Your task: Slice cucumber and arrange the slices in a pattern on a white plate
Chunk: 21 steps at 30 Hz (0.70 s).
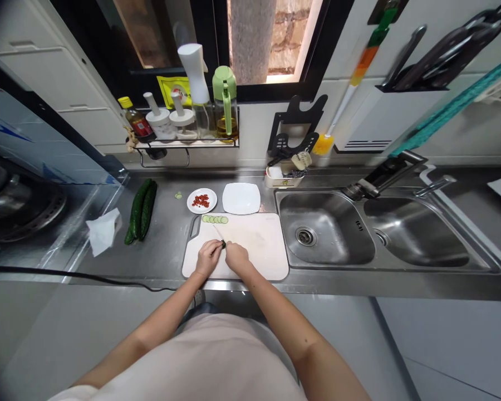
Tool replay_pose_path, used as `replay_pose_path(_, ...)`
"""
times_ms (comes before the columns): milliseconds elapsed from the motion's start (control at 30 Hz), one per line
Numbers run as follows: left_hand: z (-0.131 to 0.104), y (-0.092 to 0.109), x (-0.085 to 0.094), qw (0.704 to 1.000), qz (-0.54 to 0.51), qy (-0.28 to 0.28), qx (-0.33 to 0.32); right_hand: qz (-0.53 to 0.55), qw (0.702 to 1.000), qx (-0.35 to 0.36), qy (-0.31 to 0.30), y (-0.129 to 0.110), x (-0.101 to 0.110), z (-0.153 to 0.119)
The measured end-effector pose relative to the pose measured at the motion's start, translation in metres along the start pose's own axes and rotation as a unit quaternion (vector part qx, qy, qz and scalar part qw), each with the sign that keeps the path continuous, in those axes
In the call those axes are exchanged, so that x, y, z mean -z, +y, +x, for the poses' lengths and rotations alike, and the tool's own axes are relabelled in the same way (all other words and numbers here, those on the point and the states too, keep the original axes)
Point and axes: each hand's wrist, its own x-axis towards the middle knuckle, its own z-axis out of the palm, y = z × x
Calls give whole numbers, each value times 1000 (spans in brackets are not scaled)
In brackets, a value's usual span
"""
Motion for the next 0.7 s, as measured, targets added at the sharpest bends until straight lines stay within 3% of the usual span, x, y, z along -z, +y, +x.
replay_pose_path(433, 3, 5, 3, 999, -19, 1, 30, -13, 999, -21, -25, 28, -12, -42)
replay_pose_path(700, 2, 4, 3, 999, -14, 17, 46, -28, 999, -37, -18, 40, -7, -65)
